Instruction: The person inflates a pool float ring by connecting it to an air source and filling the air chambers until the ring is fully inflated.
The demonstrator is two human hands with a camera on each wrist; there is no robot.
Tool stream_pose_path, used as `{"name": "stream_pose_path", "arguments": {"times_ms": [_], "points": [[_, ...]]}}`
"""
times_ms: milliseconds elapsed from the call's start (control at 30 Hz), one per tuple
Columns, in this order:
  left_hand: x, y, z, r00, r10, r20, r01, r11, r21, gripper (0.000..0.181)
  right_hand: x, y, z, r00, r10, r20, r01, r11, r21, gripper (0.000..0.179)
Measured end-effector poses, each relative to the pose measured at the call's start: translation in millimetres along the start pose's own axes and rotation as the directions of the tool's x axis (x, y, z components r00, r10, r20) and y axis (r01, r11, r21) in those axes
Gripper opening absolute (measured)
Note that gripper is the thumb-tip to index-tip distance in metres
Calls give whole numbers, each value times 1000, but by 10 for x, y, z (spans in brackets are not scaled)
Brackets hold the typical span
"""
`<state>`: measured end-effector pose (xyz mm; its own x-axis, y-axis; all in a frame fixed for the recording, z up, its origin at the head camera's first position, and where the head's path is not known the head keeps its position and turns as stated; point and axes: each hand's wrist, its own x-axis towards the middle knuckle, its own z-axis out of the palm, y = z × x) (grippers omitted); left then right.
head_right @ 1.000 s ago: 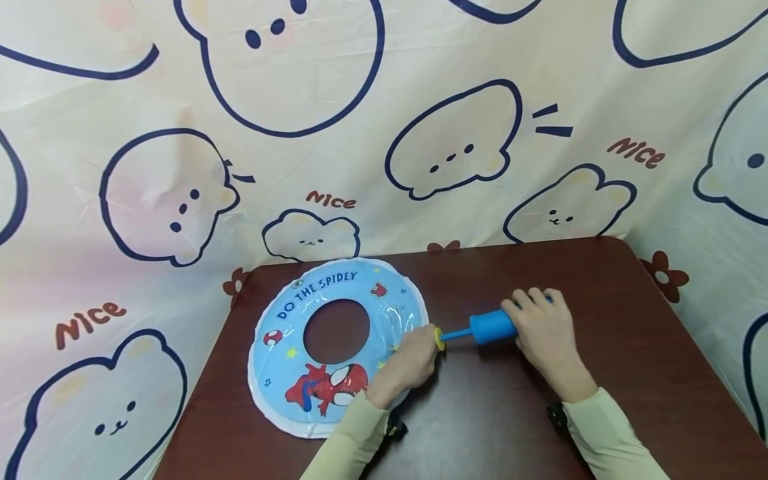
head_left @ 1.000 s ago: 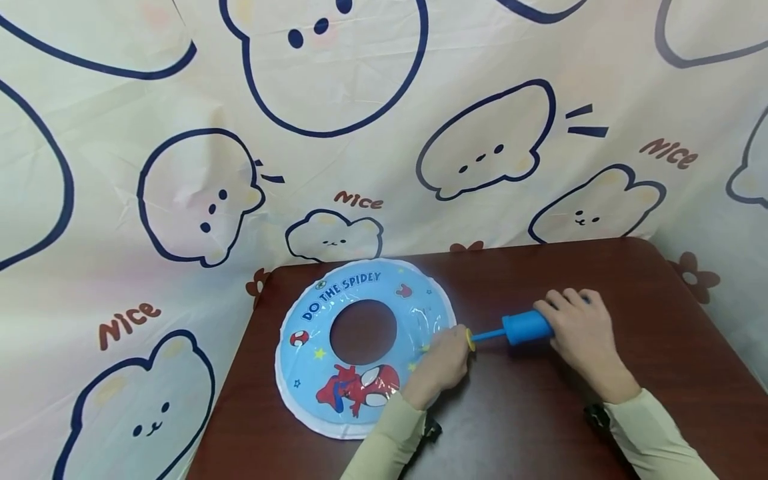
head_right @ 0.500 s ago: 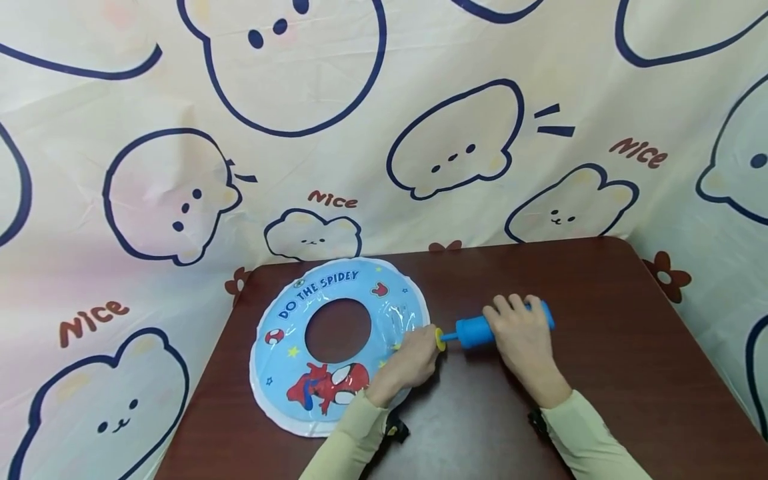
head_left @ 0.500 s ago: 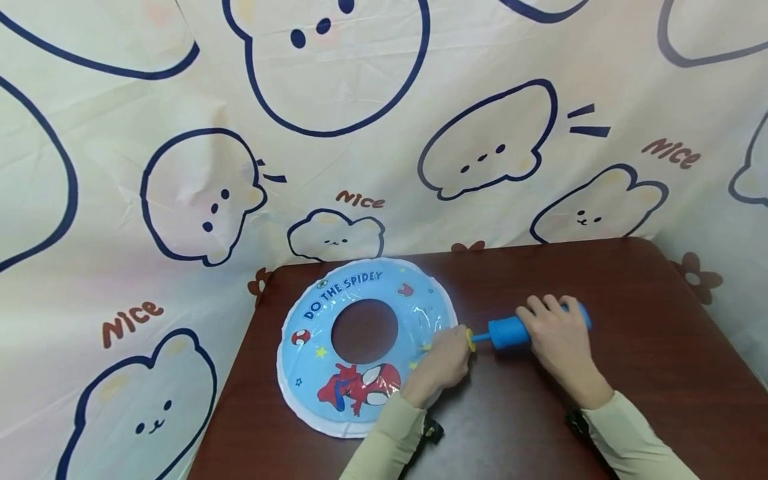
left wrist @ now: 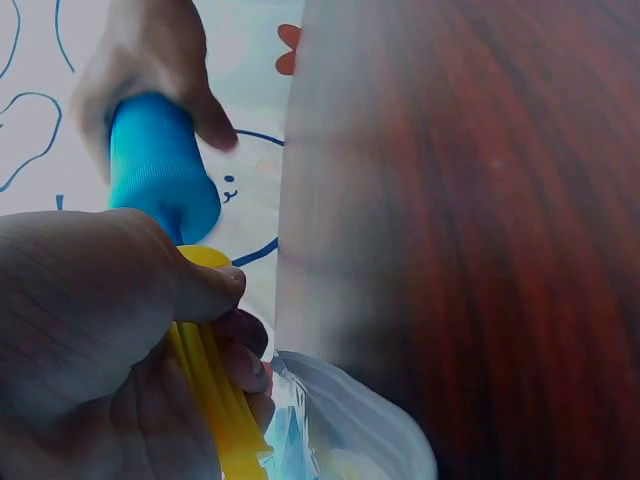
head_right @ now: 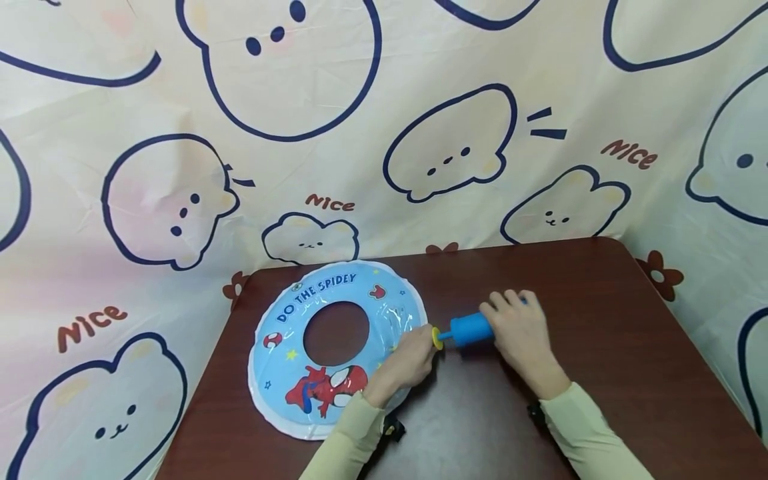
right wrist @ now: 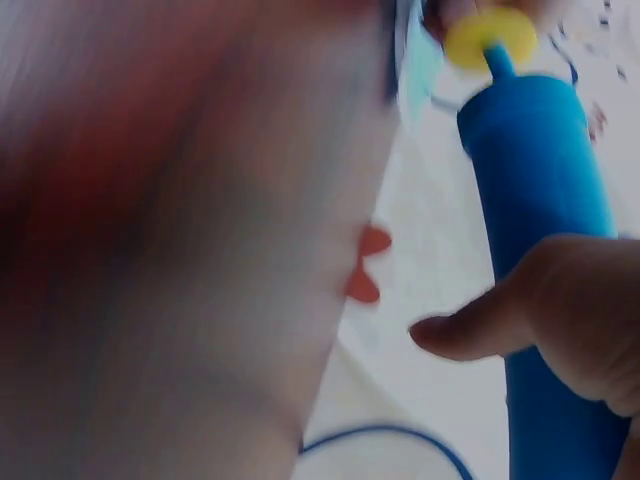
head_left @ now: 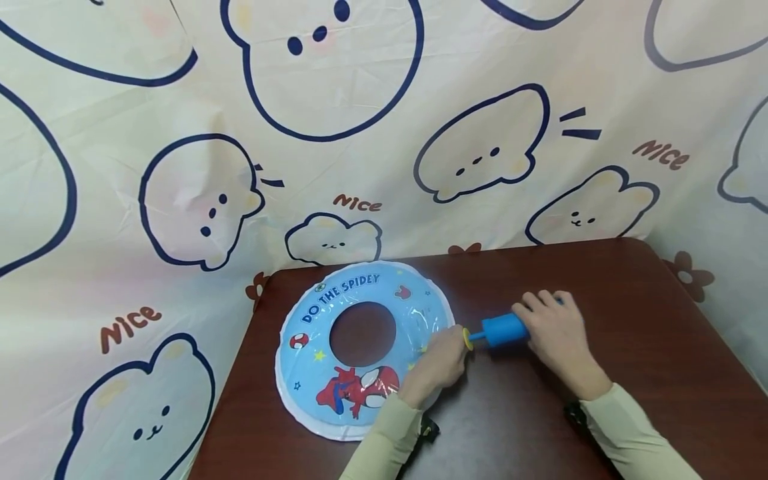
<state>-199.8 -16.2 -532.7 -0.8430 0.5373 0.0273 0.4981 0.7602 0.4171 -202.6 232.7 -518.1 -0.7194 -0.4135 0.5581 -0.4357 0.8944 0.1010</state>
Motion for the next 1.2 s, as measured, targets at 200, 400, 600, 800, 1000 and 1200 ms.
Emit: {"name": "stream_pose_path", "arguments": {"times_ms": [200, 400, 600, 800, 1000, 1200], "points": [[5, -20, 27, 1000, 10, -4, -10, 1000, 5, 8, -83, 387, -227, 999, 33, 23, -33, 999, -13, 58], [3, -13, 29, 1000, 3, 4, -4, 999, 49, 6, -109, 401, -255, 999, 43, -11, -43, 999, -33, 55], [-1, 31, 63, 999, -34, 25, 30, 991, 129, 5, -123, 77, -56, 997, 20, -81, -22, 999, -24, 13], [-14, 45, 89, 999, -31, 5, 31, 992, 119, 5, -54, -198, 123, 991, -6, -131, 1, 999, -33, 42], [-7, 42, 84, 999, -1, -34, 3, 997, 74, 3, 31, -333, 216, 991, -44, -129, 40, 999, -34, 28], [-2, 32, 63, 998, 4, -55, 1, 996, 85, 5, 34, -90, 97, 999, -12, -36, 12, 1000, -2, 36]]}}
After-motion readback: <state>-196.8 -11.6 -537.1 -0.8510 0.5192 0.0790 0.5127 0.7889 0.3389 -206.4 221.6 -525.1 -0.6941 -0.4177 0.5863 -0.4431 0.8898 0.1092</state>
